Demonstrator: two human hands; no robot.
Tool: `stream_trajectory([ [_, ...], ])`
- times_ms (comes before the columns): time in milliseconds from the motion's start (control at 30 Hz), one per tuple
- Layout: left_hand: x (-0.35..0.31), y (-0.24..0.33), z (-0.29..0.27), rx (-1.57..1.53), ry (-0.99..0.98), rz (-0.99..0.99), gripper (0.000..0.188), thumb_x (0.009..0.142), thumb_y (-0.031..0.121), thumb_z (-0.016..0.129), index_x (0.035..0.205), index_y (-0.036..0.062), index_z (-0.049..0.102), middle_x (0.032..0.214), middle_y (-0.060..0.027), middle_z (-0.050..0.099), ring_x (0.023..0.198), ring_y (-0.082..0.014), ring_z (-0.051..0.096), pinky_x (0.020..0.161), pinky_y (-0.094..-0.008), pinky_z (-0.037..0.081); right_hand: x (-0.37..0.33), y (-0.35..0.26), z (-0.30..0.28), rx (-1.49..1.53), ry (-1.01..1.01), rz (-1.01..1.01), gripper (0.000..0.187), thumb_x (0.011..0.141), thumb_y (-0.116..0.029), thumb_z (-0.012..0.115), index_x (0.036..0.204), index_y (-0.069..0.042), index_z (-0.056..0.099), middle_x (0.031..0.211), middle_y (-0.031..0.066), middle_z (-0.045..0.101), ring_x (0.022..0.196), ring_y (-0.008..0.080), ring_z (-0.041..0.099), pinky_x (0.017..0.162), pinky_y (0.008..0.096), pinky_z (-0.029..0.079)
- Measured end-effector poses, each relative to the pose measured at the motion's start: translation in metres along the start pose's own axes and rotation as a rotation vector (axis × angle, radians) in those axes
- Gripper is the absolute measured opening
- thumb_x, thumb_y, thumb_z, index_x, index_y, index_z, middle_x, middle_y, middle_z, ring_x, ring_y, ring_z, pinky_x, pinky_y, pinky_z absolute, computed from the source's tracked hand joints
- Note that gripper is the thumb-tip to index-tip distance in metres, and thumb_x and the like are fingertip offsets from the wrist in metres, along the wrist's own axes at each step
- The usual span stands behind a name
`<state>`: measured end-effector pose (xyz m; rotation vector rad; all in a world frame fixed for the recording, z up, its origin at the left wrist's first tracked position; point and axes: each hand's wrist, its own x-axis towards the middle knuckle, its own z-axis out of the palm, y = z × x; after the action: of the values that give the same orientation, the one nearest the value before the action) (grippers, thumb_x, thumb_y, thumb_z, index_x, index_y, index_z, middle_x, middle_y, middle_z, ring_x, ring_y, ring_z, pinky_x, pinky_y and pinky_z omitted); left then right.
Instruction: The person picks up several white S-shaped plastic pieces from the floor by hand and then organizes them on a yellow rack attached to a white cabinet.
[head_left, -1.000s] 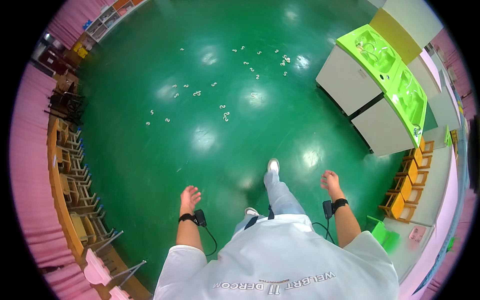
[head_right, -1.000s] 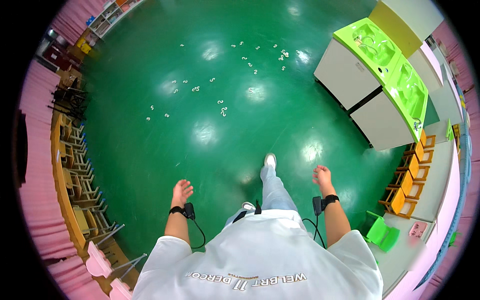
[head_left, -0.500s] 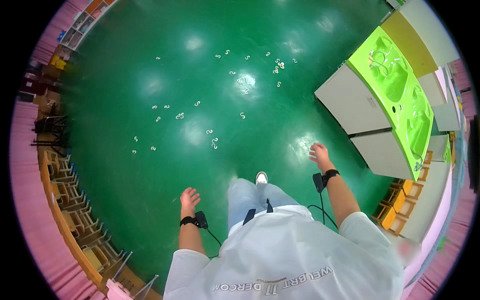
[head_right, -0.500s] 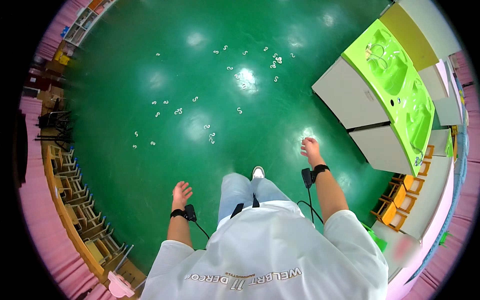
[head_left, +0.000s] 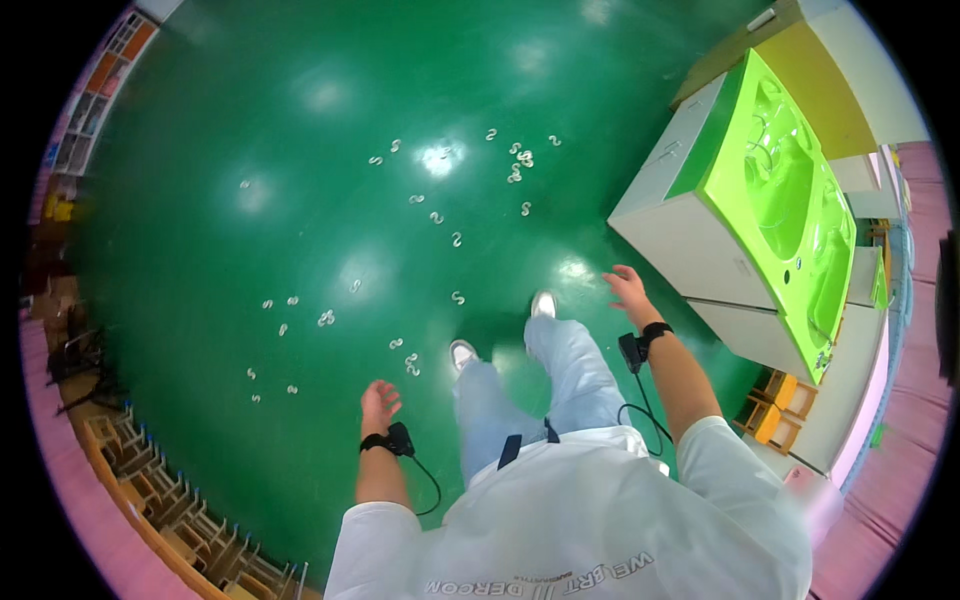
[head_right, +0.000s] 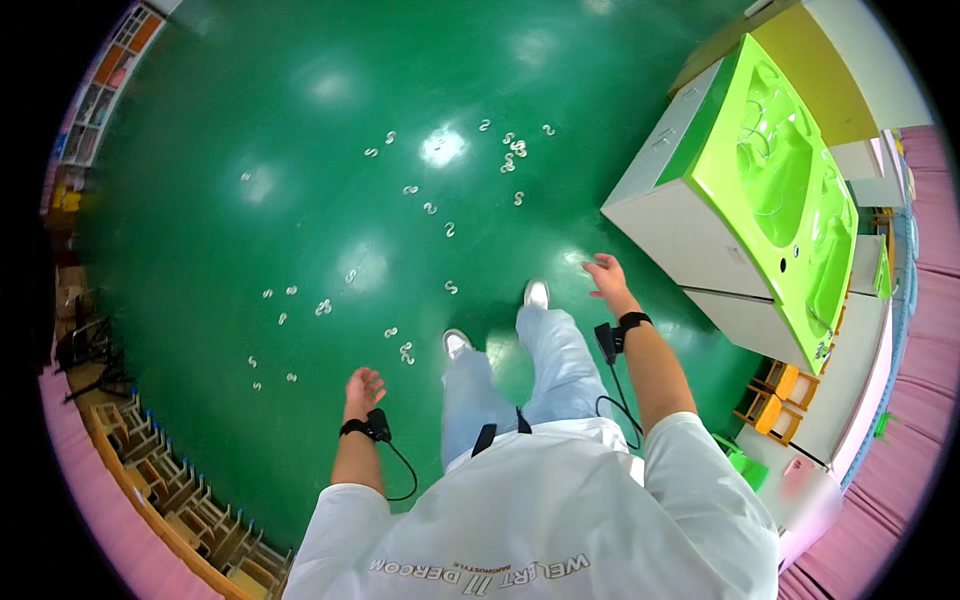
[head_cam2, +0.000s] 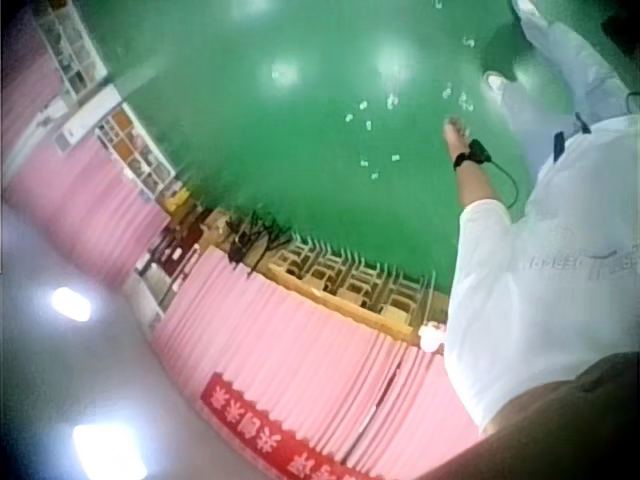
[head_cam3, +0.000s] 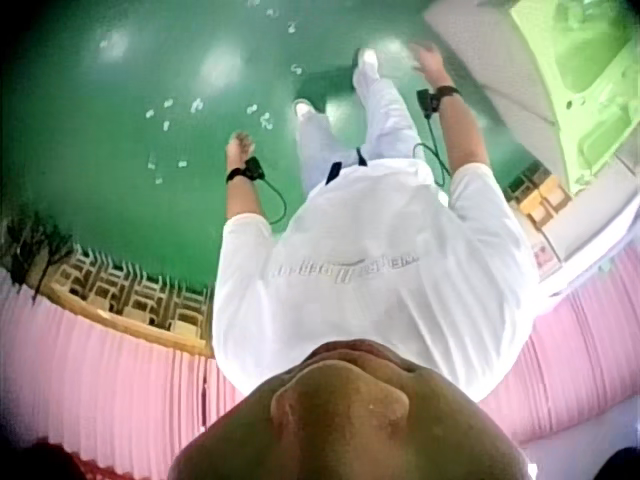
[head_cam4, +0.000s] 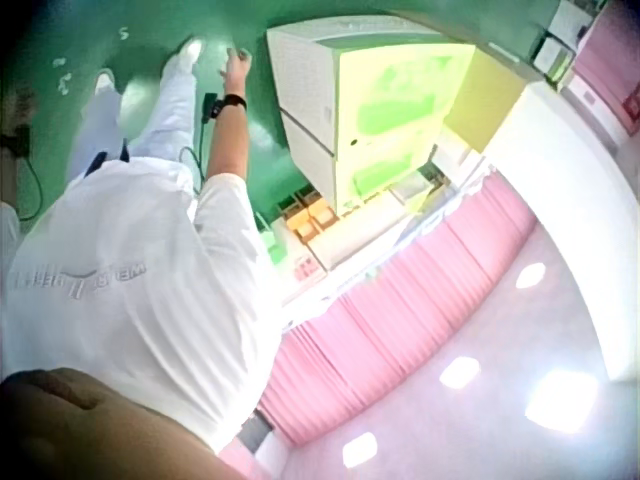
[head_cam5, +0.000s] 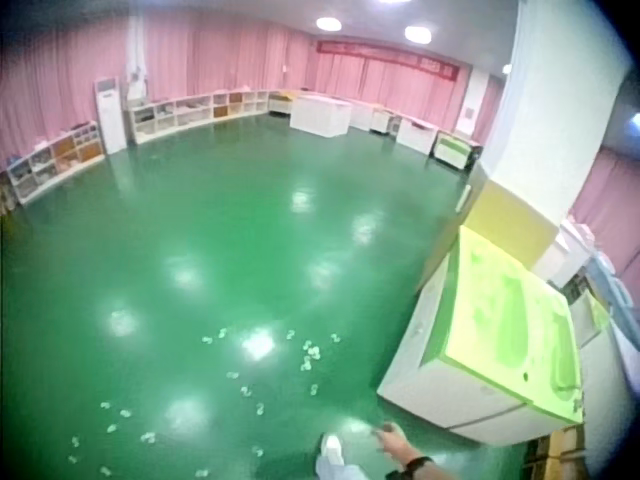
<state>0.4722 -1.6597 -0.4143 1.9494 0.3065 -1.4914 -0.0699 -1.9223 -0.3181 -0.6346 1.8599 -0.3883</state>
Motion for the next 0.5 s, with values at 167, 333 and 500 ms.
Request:
stream_trajectory([
  [167,0.043,0.099,0.093,0.182,0.077,-0.084,0.035,0.089,0.032,0.050,0.114,0.0081,0.053,0.109,-0.0070,0.060,0.090,-0.0230,0.057,0.070,-0.0436,0.049,0.130,-0.076,0.004,0.057,-0.053,0.018,0.065,0.081,-0.034,0.070,0.134,-0.011,0.041,0.132,0.0098,0.045,0.122,0.0302,0.043,0.092,0.0539,0.045],
  [333,0.087,0.127,0.196,0.199,0.244,-0.131,0.037,0.088,0.033,0.050,0.116,0.0077,0.052,0.111,-0.0079,0.058,0.087,-0.0231,0.055,0.071,-0.0445,0.048,0.285,-0.115,0.023,0.007,-0.027,0.085,0.067,0.080,-0.034,0.071,0.133,-0.006,0.041,0.127,0.0130,0.048,0.117,0.0277,0.047,0.091,0.0449,0.046],
  [500,0.183,0.100,0.286,0.264,0.306,-0.331,0.053,0.088,0.037,0.054,0.132,0.0084,0.045,0.122,-0.0138,0.052,0.105,-0.0322,0.052,0.075,-0.0560,0.048,0.476,-0.127,0.039,-0.365,-0.044,-0.187,0.070,0.071,-0.037,0.077,0.125,-0.001,0.050,0.120,0.0184,0.055,0.113,0.0282,0.054,0.095,0.0359,0.044],
])
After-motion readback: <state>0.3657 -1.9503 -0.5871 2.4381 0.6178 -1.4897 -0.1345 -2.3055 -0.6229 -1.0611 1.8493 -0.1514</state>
